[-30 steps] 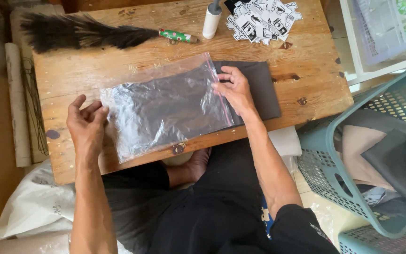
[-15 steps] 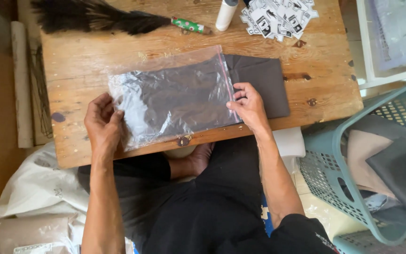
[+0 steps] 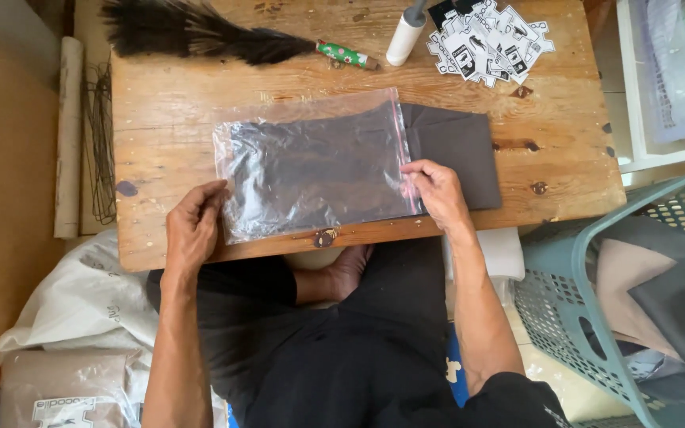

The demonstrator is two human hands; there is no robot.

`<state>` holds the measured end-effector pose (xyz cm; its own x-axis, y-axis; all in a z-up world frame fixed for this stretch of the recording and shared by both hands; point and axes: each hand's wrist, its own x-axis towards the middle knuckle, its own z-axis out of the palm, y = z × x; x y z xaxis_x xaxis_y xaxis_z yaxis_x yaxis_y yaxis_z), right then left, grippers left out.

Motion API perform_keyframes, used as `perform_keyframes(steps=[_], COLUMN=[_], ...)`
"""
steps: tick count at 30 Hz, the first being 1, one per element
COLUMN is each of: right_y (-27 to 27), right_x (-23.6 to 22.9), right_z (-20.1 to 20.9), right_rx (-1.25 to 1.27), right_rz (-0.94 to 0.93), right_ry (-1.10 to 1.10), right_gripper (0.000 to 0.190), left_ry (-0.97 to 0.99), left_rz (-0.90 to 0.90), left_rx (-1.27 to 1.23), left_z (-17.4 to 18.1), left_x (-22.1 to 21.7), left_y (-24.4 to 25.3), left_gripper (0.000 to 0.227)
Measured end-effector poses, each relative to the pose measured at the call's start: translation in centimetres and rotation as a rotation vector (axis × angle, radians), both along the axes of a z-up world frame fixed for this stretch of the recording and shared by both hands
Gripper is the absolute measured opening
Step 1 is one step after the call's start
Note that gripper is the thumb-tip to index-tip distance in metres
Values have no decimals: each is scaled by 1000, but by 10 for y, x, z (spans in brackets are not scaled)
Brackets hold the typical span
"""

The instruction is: The person uses a lint roller to clean the surface of dark grey trousers on a wooden table, then folds the trousers and places them into a transparent plastic bag.

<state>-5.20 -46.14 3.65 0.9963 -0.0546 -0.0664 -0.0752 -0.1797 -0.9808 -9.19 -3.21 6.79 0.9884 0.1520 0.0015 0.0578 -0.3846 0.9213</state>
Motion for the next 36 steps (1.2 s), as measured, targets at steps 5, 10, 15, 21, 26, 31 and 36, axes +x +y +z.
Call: perform_keyframes(steps=[5, 10, 15, 21, 26, 31, 36], right_y=[-4, 8, 30, 47, 27, 32, 23], right_x=[1, -7, 4, 57, 101, 90, 77], right_z=[12, 73, 133, 108, 16, 13, -6], right_rx=[-225, -178, -29, -67, -201, -250, -436], right_rz=[55, 3, -49, -227, -260, -266, -229], right_ry=[-255, -541, -798, -335, -32, 0, -127], right_gripper=[37, 13, 15, 16, 22, 24, 32], left_ry=[-235, -498, -632, -340, -118, 5, 8], left_rz=[-136, -115, -65, 93, 215, 198, 202], left_rx=[61, -31, -124, -340, -296, -173, -201], left_z=[-1, 16, 85, 59, -8, -10, -30], left_x=[-4, -7, -8, 39, 68, 64, 67], left_y=[1, 2, -17, -24, -27, -27, -21], left_gripper=[42, 20, 6, 12, 13, 15, 28])
